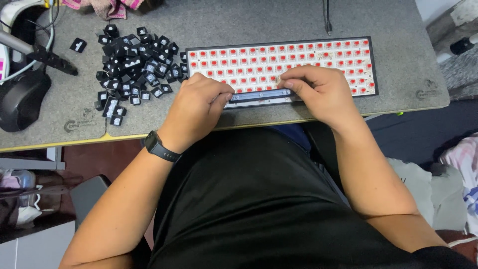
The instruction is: Assembling a mechanical keyboard by installing switches and keycaps into the plate and PCB.
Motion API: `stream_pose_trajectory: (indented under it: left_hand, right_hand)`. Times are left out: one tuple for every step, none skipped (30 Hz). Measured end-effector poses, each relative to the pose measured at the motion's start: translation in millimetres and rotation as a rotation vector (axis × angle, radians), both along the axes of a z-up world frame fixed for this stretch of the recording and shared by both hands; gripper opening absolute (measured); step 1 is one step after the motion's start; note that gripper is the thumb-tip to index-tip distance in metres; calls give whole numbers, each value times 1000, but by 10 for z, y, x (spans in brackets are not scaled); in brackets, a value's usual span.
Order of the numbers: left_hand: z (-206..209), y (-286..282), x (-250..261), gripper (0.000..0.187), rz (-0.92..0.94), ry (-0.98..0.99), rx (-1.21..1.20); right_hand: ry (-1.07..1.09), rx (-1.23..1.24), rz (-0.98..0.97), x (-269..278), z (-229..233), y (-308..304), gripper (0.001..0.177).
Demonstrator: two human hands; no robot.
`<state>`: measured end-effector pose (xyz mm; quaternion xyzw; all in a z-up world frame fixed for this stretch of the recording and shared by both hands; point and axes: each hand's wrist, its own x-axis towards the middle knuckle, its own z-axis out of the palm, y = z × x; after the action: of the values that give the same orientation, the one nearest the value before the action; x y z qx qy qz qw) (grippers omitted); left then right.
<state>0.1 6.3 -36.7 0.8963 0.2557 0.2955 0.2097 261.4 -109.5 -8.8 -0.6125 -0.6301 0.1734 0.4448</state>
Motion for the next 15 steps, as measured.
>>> stream_pose_trajectory:
  left_hand:
    - [19, -5, -5, 10, 0, 0, 0]
    - [37, -11, -9, 9, -5, -10, -7]
    - [54, -16, -12, 8, -12, -20, -14]
    - [53, -19, -11, 8, -13, -19, -14]
    - [52, -21, -11, 8, -10, -18, -13]
    - [52, -23, -11, 8, -7, -16, -11]
    - [51, -21, -10, 8, -7, -15, -12]
    - [50, -20, -9, 9, -8, -30, -11]
    - [50, -16, -6, 9, -10, -45, -9]
    - [57, -32, -9, 9, -11, -45, -10]
    - [69, -41, -10, 10, -15, -48, -6]
    - [81, -50, -12, 11, -19, -52, -2]
    - [76, -48, -12, 11, -18, -52, -2]
    - [70, -46, -12, 12, -23, -57, 9]
    - [62, -45, -9, 13, -29, -61, 19]
  right_hand:
    - [0, 0, 0, -3, -3, -9, 9]
    - [23, 6, 9, -5, -6, -18, 9]
    - [46, 12, 16, -7, -11, -29, 9]
    - [46, 12, 15, 5, -23, -26, 9]
    - [49, 20, 25, 16, -36, -21, 9]
    - [53, 29, 34, 27, -48, -16, 9]
    - [54, 28, 34, 40, -67, -14, 9]
    - [57, 36, 36, 53, -86, -13, 9]
    - [60, 46, 37, 67, -103, -11, 10]
    - [61, 45, 37, 68, -117, -15, 10]
    - [50, 75, 45, 71, -125, -11, 9]
    - [38, 105, 53, 73, -133, -7, 9]
    - [38, 105, 53, 80, -135, -9, 9]
    - [21, 124, 74, 86, -138, -11, 9]
    - [5, 141, 93, 94, -143, -18, 10]
